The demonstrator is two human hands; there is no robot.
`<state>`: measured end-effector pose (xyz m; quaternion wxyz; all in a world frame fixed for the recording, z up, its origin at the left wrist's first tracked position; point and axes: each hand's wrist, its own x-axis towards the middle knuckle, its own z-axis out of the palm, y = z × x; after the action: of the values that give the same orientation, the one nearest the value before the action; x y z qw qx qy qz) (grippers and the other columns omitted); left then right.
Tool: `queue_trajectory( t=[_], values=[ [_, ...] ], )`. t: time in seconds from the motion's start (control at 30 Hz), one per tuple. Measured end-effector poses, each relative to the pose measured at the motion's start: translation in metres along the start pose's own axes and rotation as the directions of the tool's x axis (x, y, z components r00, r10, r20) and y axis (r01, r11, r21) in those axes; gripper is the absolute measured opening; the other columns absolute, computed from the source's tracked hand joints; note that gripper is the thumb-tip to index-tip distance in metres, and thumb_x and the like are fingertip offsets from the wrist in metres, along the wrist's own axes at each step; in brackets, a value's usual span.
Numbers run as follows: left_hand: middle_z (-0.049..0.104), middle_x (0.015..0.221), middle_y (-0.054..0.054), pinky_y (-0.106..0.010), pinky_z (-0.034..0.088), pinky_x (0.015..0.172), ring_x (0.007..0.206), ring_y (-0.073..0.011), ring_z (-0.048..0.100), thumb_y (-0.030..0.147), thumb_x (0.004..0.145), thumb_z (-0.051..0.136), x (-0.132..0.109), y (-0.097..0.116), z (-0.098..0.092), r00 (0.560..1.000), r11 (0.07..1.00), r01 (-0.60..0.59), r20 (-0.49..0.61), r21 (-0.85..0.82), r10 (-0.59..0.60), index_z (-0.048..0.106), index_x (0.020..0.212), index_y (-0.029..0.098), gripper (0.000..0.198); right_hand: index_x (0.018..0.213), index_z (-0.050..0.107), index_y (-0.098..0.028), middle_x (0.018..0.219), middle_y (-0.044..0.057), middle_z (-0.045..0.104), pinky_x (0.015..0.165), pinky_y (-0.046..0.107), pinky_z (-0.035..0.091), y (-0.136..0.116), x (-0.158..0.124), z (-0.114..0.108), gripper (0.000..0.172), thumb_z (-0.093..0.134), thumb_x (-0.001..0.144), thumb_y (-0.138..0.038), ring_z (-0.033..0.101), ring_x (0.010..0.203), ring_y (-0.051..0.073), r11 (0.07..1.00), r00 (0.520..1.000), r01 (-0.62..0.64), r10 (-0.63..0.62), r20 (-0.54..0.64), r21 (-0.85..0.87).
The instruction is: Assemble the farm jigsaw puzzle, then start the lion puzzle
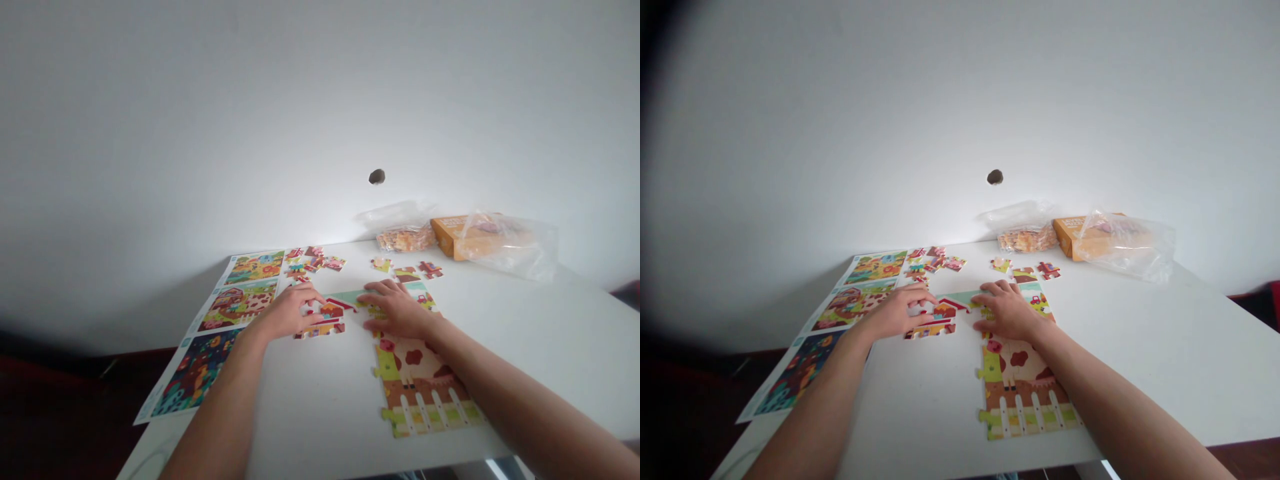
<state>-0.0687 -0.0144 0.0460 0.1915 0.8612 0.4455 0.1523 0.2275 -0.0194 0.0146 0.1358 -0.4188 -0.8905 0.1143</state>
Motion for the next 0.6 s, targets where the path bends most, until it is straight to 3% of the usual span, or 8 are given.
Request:
queue_trajectory(
  t=[0.17,0.33,0.43,0.5,0.6],
  values=[
    [0.064,0.086,-0.003,-0.027,0.045,0.074,0.076,-0.0154,0.058,0.034,0.079,0.067,0.001,-0.006,0.003,0.994,1.0,0.017,0.106,-0.01,-0.016,0.074,0.085,0.022,0.016,0.131,0.058,-0.032,0.139,0.009,0.05,0.104,0.052,0.034,0.0,0.0,0.0,0.054,0.067,0.082,-0.051,0.043,0.123,0.032,1.0,1.0,0.004,-0.004,-0.003,0.006],
    [0.065,0.089,-0.004,-0.03,0.047,0.08,0.081,-0.0171,0.06,0.036,0.082,0.065,0.002,-0.004,0.005,0.999,1.0,-0.004,0.052,0.014,0.003,0.075,0.09,0.023,0.018,0.13,0.059,-0.032,0.137,0.009,0.052,0.104,0.052,0.035,0.0,-0.001,0.0,0.053,0.068,0.081,-0.05,0.044,0.122,0.032,1.0,1.0,0.009,-0.009,-0.007,0.005],
    [0.065,0.11,-0.007,-0.034,0.045,0.099,0.106,-0.0215,0.06,0.034,0.085,0.063,0.005,0.009,0.012,0.988,0.998,-0.052,-0.146,0.027,0.056,0.068,0.114,0.023,0.032,0.132,0.057,-0.029,0.138,0.011,0.05,0.104,0.051,0.035,-0.004,0.0,-0.001,0.051,0.066,0.084,-0.045,0.043,0.123,0.032,1.0,0.999,0.021,-0.021,-0.035,0.003],
    [0.058,0.132,-0.009,-0.038,0.037,0.111,0.126,-0.0234,0.05,0.033,0.089,0.058,0.008,0.019,0.021,0.972,0.995,-0.091,-0.212,0.04,0.098,0.059,0.129,0.022,0.041,0.134,0.054,-0.027,0.138,0.012,0.049,0.103,0.05,0.036,-0.007,0.001,-0.002,0.049,0.062,0.088,-0.04,0.042,0.124,0.031,1.0,0.995,0.028,-0.028,-0.101,0.002],
    [0.041,0.153,-0.007,-0.043,0.027,0.119,0.144,-0.0247,0.031,0.039,0.092,0.054,0.014,0.029,0.039,0.986,0.988,-0.149,-0.062,0.05,0.152,0.052,0.138,0.026,0.048,0.128,0.058,-0.023,0.126,0.013,0.053,0.098,0.046,0.04,-0.012,0.004,-0.004,0.038,0.056,0.092,-0.035,0.049,0.115,0.028,1.0,0.98,0.017,-0.014,-0.196,0.012]
  ],
)
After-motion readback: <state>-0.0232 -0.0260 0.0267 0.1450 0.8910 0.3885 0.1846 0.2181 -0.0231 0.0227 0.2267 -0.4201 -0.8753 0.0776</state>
